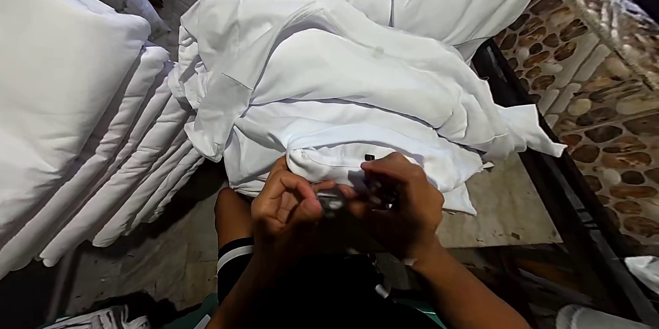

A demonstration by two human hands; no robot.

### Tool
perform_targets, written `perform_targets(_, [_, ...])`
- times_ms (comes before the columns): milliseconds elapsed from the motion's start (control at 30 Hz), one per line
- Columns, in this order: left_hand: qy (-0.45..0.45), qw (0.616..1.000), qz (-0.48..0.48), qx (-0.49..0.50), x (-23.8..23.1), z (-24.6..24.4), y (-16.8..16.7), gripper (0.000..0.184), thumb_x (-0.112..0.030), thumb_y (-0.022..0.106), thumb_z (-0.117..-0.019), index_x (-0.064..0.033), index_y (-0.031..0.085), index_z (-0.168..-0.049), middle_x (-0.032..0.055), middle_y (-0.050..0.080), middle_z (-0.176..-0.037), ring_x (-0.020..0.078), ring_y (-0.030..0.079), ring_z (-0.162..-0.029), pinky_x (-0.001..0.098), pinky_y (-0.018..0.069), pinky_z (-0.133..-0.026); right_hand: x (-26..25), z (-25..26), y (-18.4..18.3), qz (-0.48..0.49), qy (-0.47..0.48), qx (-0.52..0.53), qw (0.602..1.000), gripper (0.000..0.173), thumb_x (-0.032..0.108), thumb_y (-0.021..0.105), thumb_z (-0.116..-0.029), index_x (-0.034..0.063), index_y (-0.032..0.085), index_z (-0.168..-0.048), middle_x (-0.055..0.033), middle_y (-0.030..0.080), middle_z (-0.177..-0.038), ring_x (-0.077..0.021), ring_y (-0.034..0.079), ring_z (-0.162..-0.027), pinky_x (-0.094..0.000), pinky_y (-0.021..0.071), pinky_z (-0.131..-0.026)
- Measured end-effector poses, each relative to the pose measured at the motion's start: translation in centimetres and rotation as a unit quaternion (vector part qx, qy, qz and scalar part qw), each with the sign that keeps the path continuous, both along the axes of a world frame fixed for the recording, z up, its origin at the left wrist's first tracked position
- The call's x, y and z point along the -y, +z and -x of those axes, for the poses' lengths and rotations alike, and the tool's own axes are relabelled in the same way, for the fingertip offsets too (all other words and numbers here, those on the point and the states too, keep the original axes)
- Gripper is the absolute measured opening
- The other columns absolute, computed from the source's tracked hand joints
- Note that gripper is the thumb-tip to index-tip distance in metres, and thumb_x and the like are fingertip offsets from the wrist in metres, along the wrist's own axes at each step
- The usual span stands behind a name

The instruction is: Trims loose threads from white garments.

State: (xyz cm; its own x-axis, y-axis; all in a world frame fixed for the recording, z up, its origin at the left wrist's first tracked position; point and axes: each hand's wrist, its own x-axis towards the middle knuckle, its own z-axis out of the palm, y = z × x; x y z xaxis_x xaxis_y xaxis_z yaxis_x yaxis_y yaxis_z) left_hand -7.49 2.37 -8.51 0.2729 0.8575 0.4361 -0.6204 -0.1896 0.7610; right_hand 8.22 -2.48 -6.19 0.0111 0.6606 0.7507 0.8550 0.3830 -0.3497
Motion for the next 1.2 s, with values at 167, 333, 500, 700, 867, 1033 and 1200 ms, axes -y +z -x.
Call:
perform_targets(167, [0.029, 1.000, -0.003, 0.004, 0.3, -0.5, -0.2, 0.005, -0.023, 0.066, -0.0982, -0.0230, 0.067, -0.103, -0.0147, 0.063, -0.103, -0.0055, 0.062, -0.096, 0.0146, 0.0546, -0.084, -1.6, 1.4, 0.3, -0.055, -0.050, 0.104, 0.992, 0.015, 0.012, 0.061, -0.0952, 0.0026, 0.071, -0.090, -0.0061, 0.050, -0.062, -0.0125, 0.045, -0.053, -0.0215, 0.0334, -0.050])
perform_targets(333, [0.050, 0.999, 0.015, 0.007, 0.5, -0.6, -0.4, 0.016, -0.010, 0.066, -0.0953, -0.0183, 0.069, -0.109, -0.0116, 0.065, -0.105, -0.0018, 0.066, -0.094, 0.0195, 0.0596, -0.083, -0.4, 1.6, 1.1, 0.110, 0.118, -0.060, 0.985, 0.012, 0.011, 0.055, -0.0986, -0.0002, 0.057, -0.095, -0.0056, 0.052, -0.076, -0.0042, 0.047, -0.064, -0.0119, 0.0391, -0.058])
perform_targets(500, [0.035, 0.998, 0.051, 0.013, 0.3, -0.6, -0.3, 0.032, 0.001, 0.069, -0.0881, -0.0196, 0.066, -0.113, -0.0087, 0.065, -0.110, 0.0064, 0.070, -0.099, 0.0297, 0.0622, -0.088, 2.6, 0.9, 2.9, 0.208, 0.279, -0.143, 0.926, 0.016, 0.017, 0.047, -0.1072, 0.0024, 0.051, -0.104, -0.0042, 0.048, -0.085, 0.0028, 0.048, -0.073, -0.0049, 0.0404, -0.067])
perform_targets(700, [0.145, 0.989, 0.019, 0.009, -0.5, -1.9, -0.9, 0.025, 0.003, 0.075, -0.0854, -0.0159, 0.075, -0.102, -0.0098, 0.074, -0.094, 0.0026, 0.072, -0.079, 0.0224, 0.0630, -0.073, 2.0, -0.7, 1.8, 0.175, 0.042, 0.001, 0.984, 0.038, 0.039, 0.059, -0.1024, 0.0013, 0.056, -0.108, -0.0068, 0.058, -0.079, -0.0057, 0.053, -0.065, -0.0161, 0.0432, -0.058])
perform_targets(867, [0.141, 0.988, -0.023, -0.052, 0.0, -1.0, -0.6, 0.006, -0.025, 0.064, -0.0993, -0.0255, 0.066, -0.093, -0.0178, 0.066, -0.098, -0.0051, 0.066, -0.090, 0.0184, 0.0602, -0.079, 1.1, -1.3, 1.2, 0.153, 0.041, 0.041, 0.987, 0.035, 0.033, 0.051, -0.1066, -0.0006, 0.058, -0.106, -0.0085, 0.059, -0.078, -0.0097, 0.056, -0.068, -0.0192, 0.0458, -0.064])
perform_targets(1033, [0.110, 0.990, -0.049, -0.077, 0.4, -0.4, -0.6, 0.012, -0.027, 0.068, -0.0968, -0.0179, 0.066, -0.089, -0.0146, 0.064, -0.102, -0.0088, 0.061, -0.096, 0.0113, 0.0549, -0.081, -0.1, -0.5, 1.0, 0.116, 0.067, 0.056, 0.989, 0.031, 0.030, 0.052, -0.1067, -0.0004, 0.060, -0.103, -0.0080, 0.061, -0.076, -0.0100, 0.055, -0.065, -0.0189, 0.0451, -0.062])
perform_targets(1200, [0.107, 0.990, -0.046, -0.085, 0.3, -0.1, -1.1, 0.008, -0.021, 0.072, -0.0938, -0.0158, 0.068, -0.090, -0.0118, 0.064, -0.101, -0.0046, 0.065, -0.094, 0.0167, 0.0591, -0.082, -1.0, 0.5, 1.0, 0.090, 0.028, 0.024, 0.995, 0.026, 0.023, 0.057, -0.1029, -0.0033, 0.063, -0.102, -0.0086, 0.063, -0.073, -0.0078, 0.054, -0.060, -0.0182, 0.0428, -0.057])
